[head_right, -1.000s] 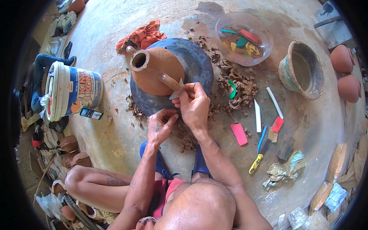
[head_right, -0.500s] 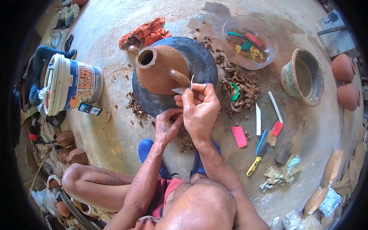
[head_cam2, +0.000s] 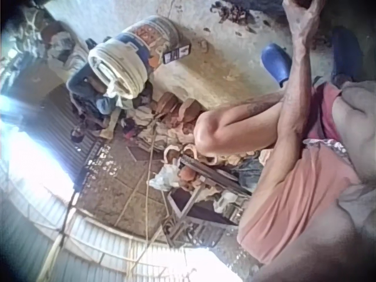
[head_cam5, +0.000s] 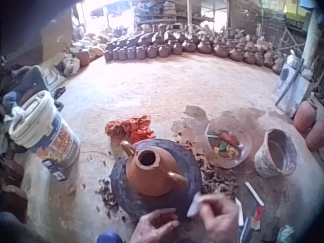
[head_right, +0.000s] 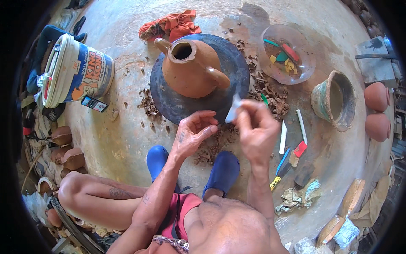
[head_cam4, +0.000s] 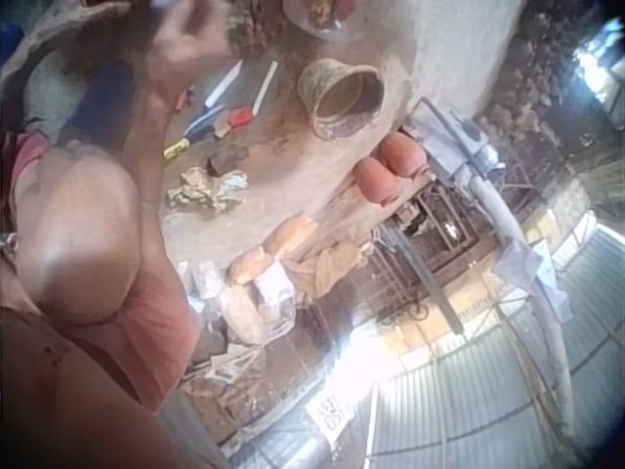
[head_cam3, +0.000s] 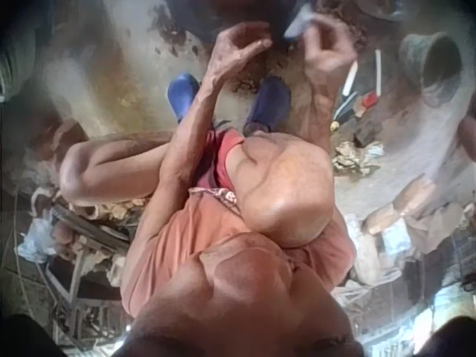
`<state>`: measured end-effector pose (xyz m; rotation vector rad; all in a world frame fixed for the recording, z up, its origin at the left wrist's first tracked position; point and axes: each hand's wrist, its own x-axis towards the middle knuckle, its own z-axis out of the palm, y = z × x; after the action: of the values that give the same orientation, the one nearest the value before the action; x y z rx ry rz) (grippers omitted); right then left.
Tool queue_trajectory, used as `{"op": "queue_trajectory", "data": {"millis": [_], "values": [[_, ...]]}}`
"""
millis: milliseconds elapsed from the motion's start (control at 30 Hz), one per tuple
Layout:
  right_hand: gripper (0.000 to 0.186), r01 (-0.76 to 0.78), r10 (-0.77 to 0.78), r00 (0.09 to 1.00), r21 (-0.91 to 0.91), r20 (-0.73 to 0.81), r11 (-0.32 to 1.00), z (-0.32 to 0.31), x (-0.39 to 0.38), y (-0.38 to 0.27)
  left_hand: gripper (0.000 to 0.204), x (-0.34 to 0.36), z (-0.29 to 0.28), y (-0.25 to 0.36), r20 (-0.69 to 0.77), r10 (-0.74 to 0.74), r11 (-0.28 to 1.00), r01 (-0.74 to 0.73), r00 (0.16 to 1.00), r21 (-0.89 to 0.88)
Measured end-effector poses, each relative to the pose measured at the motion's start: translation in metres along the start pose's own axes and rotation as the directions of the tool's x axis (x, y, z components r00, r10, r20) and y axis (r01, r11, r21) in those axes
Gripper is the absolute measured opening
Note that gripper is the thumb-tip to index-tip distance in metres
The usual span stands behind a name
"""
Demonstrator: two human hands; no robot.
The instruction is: The person refines a clay vessel on a manual turntable, using various scrapers and a blue tool to smooth the exterior and trim the rim while by hand.
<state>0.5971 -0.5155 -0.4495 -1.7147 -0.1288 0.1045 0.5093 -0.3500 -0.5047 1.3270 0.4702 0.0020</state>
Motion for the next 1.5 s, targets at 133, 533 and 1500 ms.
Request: {"op": "queue_trajectory", "data": {"millis": [133, 533, 1500], "values": [[0.014, 0.049, 0.014, 0.943, -0.181, 0.332, 0.982, -0.001, -0.023, 0.002, 0.028, 0.004, -0.01, 0.002, 0.211, -0.027, 0.984, 0.064, 0.977, -0.167], [0.027, 0.78, -0.672, 0.599, -0.505, 0.434, 0.369, 0.001, 0.09, -0.062, 0.065, 0.013, 0.023, 0.0, 0.366, -0.073, 0.98, 0.135, 0.928, -0.149], [0.018, 0.301, -0.267, 0.951, -0.262, 0.157, 0.917, 0.006, -0.006, 0.047, 0.045, 0.016, 0.023, -0.018, 0.122, -0.025, 0.984, 0.046, 0.992, -0.17]]}}
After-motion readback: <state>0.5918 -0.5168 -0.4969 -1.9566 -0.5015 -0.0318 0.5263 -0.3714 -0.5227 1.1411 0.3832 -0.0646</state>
